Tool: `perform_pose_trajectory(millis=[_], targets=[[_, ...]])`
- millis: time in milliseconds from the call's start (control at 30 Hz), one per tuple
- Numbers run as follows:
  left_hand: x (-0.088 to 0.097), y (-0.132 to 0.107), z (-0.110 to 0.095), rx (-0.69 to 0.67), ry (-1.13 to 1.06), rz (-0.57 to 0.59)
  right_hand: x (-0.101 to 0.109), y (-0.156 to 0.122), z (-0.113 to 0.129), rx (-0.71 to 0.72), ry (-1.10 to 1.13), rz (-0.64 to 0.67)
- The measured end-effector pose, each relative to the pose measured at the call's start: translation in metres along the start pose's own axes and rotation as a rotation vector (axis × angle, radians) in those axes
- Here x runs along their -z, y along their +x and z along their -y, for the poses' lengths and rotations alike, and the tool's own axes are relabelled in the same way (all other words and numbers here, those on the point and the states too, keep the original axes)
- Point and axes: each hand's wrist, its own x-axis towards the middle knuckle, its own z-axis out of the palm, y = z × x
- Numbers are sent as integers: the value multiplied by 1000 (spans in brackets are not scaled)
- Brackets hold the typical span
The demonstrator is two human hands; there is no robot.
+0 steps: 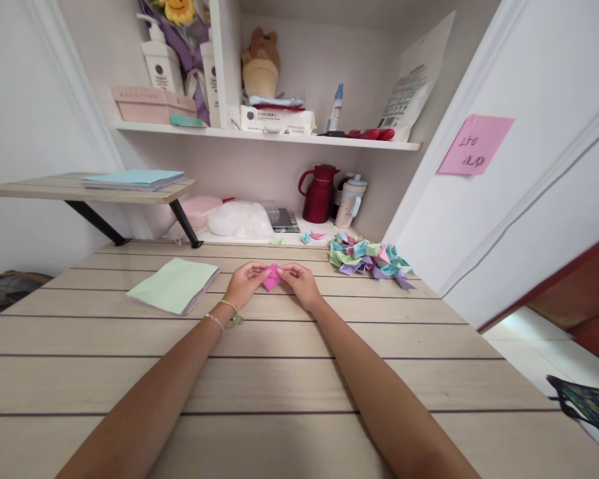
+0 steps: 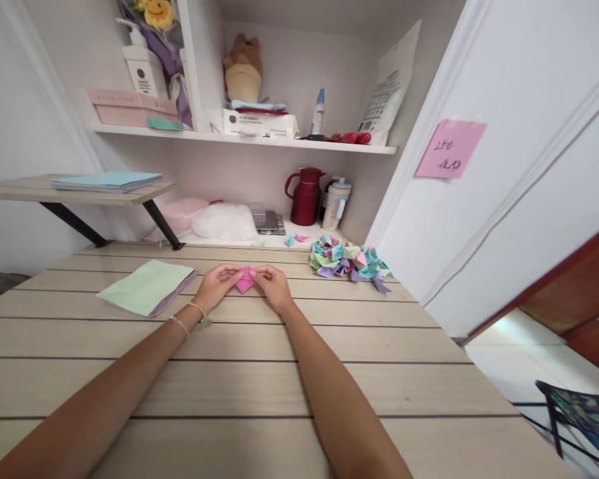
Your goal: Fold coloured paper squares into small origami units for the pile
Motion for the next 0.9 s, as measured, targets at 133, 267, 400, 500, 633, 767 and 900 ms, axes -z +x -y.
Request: perform_pose_trajectory(millis=[133,267,400,500,633,767,900], targets=[[2,-1,-1,-13,10,5,-2,-1,0,57,-152,1],[0,-5,-2,-73,94,7,-4,-3,4,181,-359,20],[-4,-9,-8,-149,230,5,-4,-4,4,273,-487,29],[-4,-8,-10,-193,279,-23,-3,-4,2,224,-393,-8],[0,-4,-5,-175,238,-83,-5,-4,3,101,-112,-45],[3,-2,-1,34,88,68,-7,-5,8,-17,70,41],[1,-3,-2,117,-11,175,-8,-8,11,-92,50,126]])
